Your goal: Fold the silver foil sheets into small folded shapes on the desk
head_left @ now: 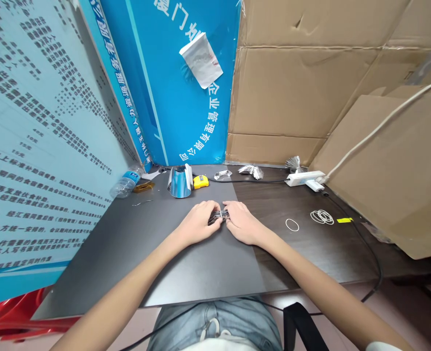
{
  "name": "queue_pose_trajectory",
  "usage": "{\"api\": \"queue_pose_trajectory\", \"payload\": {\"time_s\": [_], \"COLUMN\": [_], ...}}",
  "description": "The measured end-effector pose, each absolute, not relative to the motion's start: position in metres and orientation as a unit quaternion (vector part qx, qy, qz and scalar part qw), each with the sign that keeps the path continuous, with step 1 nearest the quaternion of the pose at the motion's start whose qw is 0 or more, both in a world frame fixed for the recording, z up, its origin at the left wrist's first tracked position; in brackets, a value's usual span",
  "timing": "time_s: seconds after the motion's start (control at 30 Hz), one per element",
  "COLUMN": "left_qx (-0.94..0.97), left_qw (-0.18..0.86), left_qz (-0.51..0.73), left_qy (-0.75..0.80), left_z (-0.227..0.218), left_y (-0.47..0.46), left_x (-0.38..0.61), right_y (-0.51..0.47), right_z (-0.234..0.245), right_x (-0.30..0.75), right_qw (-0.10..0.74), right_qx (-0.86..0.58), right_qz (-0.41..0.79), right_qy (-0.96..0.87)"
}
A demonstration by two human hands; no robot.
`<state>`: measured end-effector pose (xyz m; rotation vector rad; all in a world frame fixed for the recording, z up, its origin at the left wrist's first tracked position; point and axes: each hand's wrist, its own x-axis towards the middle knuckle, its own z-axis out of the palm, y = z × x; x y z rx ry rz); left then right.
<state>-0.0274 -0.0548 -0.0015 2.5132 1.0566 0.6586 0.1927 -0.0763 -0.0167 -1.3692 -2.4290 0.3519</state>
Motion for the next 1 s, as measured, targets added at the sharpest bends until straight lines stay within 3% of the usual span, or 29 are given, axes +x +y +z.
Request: {"api": "queue_pose_trajectory", "payload": {"time_s": [0.3, 0.73, 0.83, 0.93, 1.0], "left_qx": [0.875, 0.861, 0.846, 0.826, 0.816], "left_qw": [0.209, 0.224, 0.242, 0.26, 0.264], "left_qz": [0.239, 0.256, 0.265, 0.277, 0.284], "left_qy": [0.366, 0.378, 0.395, 0.416, 0.428], "left_z": [-0.008, -0.011, -0.012, -0.013, -0.014], "left_y": [-0.055, -0.051, -0.049, -0.047, -0.046], "left_x": [-0.026, -0.025, -0.026, -0.027, -0.027], "right_y": [-0.077, -0.074, -0.074, -0.08, -0.086], "right_z": [-0.015, -0.023, -0.004, 0.037, 0.065], "right_x": [0.193, 0.197, 0.205, 0.226, 0.244], "right_qw": [0.175, 0.26, 0.354, 0.524, 0.58], "right_qx": [-0.475, -0.484, -0.484, -0.457, -0.424], "right_qz": [0.136, 0.208, 0.206, 0.143, 0.098], "right_qy": [-0.852, -0.809, -0.774, -0.704, -0.688]}}
